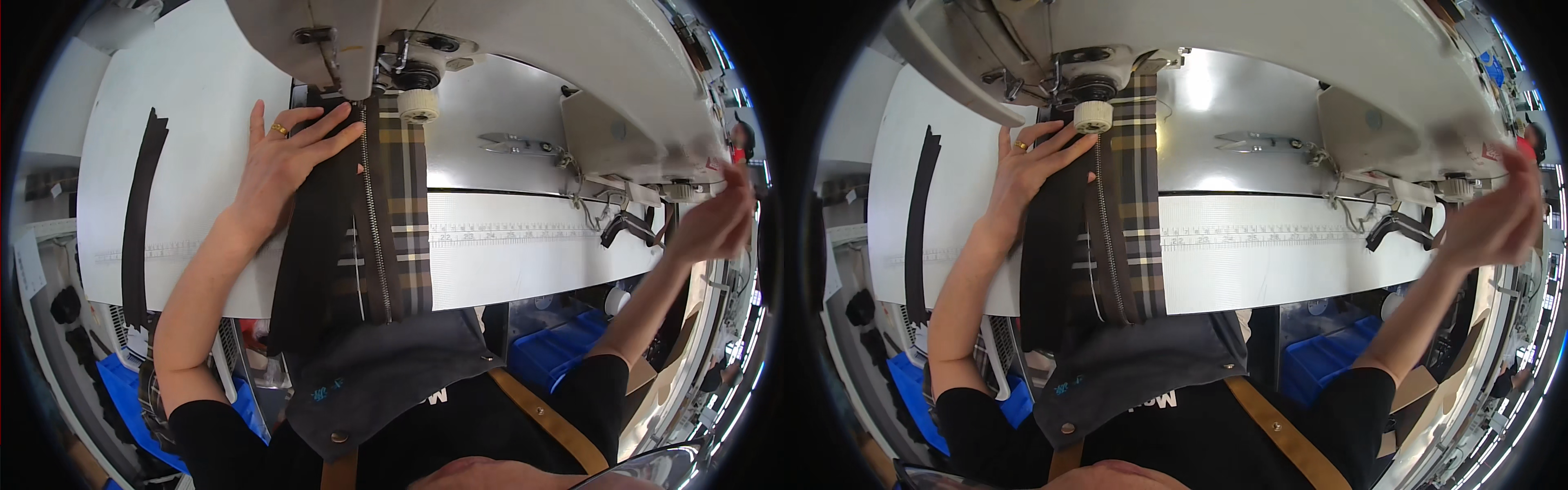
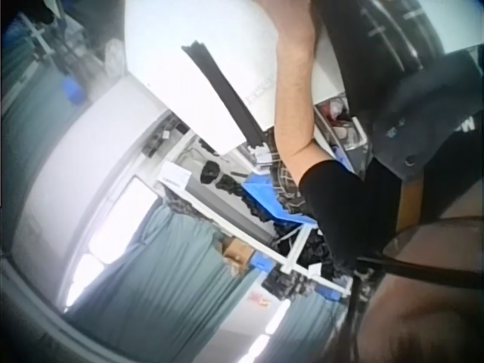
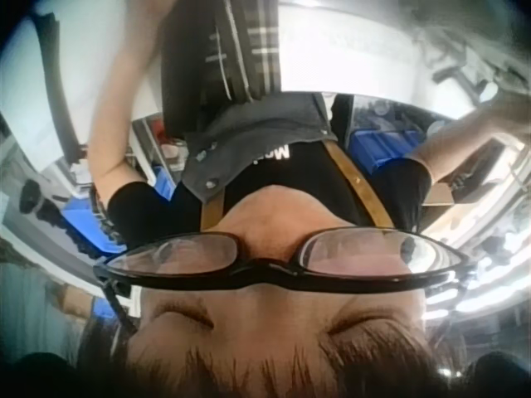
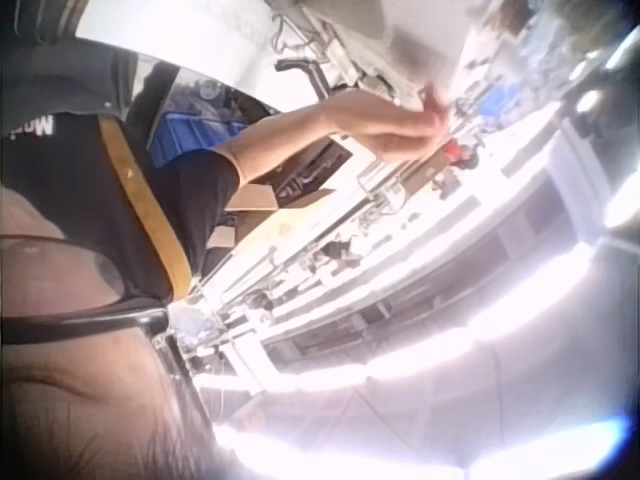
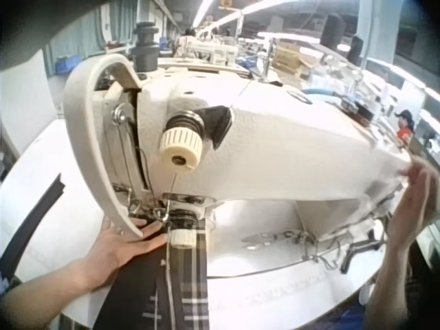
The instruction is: The person uses a sewing machine to attach a zipper to a plaid fabric pouch. They align the zipper with the fabric edge, guide the material under the presser foot, and sew along the zipper teeth. The person repeats this process for multiple pouches, flipping the fabric and adjusting the zipper position as needed.
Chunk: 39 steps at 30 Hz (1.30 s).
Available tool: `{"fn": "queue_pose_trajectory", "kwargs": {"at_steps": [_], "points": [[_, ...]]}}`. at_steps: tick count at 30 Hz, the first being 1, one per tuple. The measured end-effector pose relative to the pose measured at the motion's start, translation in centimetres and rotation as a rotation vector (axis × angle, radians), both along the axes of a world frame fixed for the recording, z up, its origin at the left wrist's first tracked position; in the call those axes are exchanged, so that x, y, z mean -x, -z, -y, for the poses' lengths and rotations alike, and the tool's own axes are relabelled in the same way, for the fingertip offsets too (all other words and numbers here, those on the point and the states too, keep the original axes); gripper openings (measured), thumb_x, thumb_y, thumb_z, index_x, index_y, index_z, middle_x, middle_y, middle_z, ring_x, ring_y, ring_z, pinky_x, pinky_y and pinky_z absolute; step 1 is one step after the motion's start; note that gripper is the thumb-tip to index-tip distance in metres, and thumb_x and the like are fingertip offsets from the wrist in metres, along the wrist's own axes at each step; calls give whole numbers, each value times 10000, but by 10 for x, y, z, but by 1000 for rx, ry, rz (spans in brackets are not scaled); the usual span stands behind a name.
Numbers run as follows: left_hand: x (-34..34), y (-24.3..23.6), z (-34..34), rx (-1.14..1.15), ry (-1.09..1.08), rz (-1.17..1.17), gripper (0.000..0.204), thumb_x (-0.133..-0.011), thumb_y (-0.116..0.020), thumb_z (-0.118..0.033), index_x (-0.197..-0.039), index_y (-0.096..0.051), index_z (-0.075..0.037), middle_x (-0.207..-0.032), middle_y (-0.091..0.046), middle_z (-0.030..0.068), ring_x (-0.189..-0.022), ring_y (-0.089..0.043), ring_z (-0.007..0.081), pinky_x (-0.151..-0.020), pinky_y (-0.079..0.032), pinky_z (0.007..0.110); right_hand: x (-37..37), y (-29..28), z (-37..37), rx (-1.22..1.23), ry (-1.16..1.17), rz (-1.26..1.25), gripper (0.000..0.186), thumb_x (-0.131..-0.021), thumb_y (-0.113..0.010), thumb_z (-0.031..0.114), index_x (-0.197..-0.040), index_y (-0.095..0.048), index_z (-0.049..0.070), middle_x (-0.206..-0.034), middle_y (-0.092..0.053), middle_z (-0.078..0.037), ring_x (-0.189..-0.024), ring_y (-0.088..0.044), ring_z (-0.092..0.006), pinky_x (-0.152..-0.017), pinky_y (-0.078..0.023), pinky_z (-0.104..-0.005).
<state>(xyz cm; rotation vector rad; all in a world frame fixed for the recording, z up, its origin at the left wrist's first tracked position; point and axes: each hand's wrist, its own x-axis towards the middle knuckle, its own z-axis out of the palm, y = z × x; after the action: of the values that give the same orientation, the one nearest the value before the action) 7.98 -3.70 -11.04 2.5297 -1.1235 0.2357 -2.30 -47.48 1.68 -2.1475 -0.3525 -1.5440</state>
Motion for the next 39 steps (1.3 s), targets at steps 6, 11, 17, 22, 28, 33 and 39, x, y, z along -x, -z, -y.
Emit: {"fn": "queue_pose_trajectory", "kwargs": {"at_steps": [6, 11, 17, 22, 28, 33, 39], "points": [[-1, 6, 1, -19, 3, 49, 500, -771, -632, -136, -1255, -579, -250, -1324, -545, -7, -1191, -488, 247, -1072, -122, 634, -68, 103, -194, 509, -373, -583, 410, -791, -613, -16, -1191, -597, 70, -893, -628, -95, -759, -600, -265, -636, -479, -335], [-2, 7, 1, -13, 14, 29, 489, -780, -620, -138, -1254, -576, -248, -1329, -539, -14, -1196, -487, 242, -1071, -123, 643, -89, 134, -204, 522, -335, -536, 482, -789, -597, 19, -1245, -534, 162, -757, -590, -58, -606, -577, -253, -518, -458, -357], [-1, 2, 1, -29, 10, 28, 489, -776, -630, -147, -1251, -575, -246, -1343, -526, -17, -1200, -486, 234, -1068, -122, 650, -85, 131, -203, 339, -362, -657, 252, -790, -617, 117, -1039, -656, 115, -616, -597, -65, -546, -598, -264, -505, -455, -362], [0, 2, 2, -16, 7, 26, 479, -777, -637, -160, -1245, -578, -244, -1332, -535, -17, -1199, -483, 234, -1068, -125, 648, -86, 125, -187, 259, -105, -847, 200, -864, -599, 238, -1007, -673, 119, -619, -625, -98, -575, -617, -286, -522, -466, -379], [0, 4, 3, -12, 2, 22, 462, -790, -630, -161, -1242, -580, -245, -1319, -546, -23, -1199, -481, 234, -1075, -127, 633, -100, 132, -187, 339, -128, -763, 161, -867, -567, 220, -823, -581, 66, -660, -634, -104, -596, -620, -284, -546, -467, -396], [-1, 4, 2, -15, 2, 28, 454, -796, -627, -166, -1239, -583, -253, -1324, -543, -18, -1202, -481, 237, -1077, -123, 631, -98, 132, -183, 320, -180, -722, 132, -856, -563, 189, -820, -553, 62, -650, -631, -101, -596, -619, -284, -553, -467, -393], [1, 3, 2, -1, 22, 5, 468, -784, -647, -201, -1243, -582, -261, -1329, -539, 9, -1219, -471, 254, -1077, -117, 634, -97, 133, -176, 374, -111, -770, 133, -854, -569, 191, -825, -552, 61, -658, -633, -108, -577, -613, -290, -542, -463, -404]]}}
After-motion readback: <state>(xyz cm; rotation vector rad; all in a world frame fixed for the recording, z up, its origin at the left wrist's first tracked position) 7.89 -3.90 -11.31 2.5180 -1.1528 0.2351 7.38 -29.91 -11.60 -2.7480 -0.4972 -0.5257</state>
